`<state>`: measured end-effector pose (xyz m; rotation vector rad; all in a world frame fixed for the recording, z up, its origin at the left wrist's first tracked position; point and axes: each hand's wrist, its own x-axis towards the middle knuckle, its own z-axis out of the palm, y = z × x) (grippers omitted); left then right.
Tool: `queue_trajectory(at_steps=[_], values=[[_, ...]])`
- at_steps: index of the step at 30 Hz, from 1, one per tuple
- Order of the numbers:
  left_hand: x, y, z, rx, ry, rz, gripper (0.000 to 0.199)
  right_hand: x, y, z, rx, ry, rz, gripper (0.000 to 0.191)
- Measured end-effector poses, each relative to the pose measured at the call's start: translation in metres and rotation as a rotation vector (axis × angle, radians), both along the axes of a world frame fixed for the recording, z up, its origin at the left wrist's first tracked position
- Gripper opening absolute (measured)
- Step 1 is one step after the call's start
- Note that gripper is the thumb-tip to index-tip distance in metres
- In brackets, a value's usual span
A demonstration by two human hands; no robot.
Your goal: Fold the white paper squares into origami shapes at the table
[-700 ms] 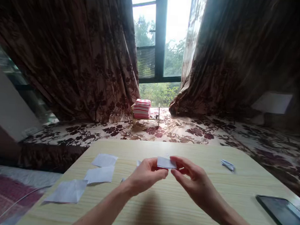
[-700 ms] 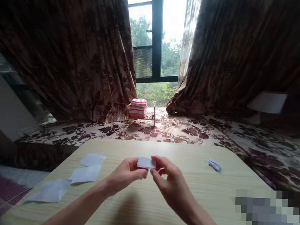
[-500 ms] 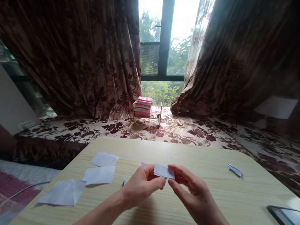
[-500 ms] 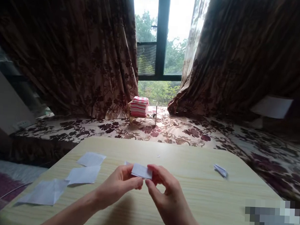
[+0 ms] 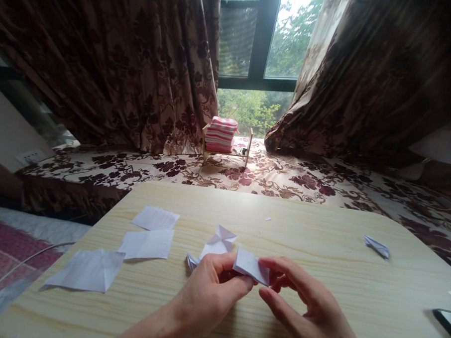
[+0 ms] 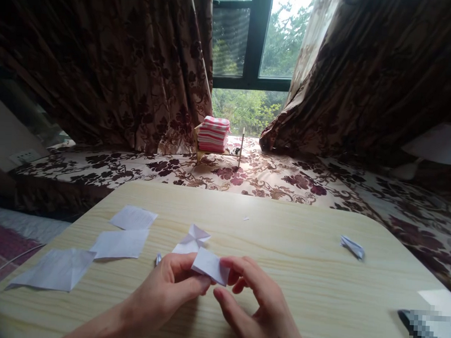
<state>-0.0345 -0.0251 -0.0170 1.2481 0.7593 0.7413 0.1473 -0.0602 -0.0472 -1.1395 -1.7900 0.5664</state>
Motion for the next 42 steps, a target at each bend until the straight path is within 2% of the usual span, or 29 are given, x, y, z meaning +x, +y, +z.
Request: queue_trajectory(at_steps=[4, 9, 18, 28, 42], values=[[0.000, -0.005, 0.000, 0.030, 0.012, -0.022, 0.021, -0.001, 0.000, 0.002, -0.036, 0.085, 0.000, 0.024], [0.000, -0.005, -0.001, 0.077, 0.097, -0.021, 0.025, 0.003, 0.001, 0.009, -0.140, 0.068, 0.043, 0.016], [0.001, -0.006, 0.006, 0.162, 0.187, -0.015, 0.022, 0.005, 0.000, 0.023, -0.286, 0.157, 0.018, 0.028], [0.002, -0.010, 0.012, 0.228, 0.217, -0.062, 0.021, 0.009, 0.005, 0.025, -0.415, 0.280, 0.047, 0.037], [0.003, -0.011, 0.018, 0.174, 0.142, -0.121, 0.019, 0.010, 0.007, 0.029, -0.499, 0.369, 0.080, 0.039]])
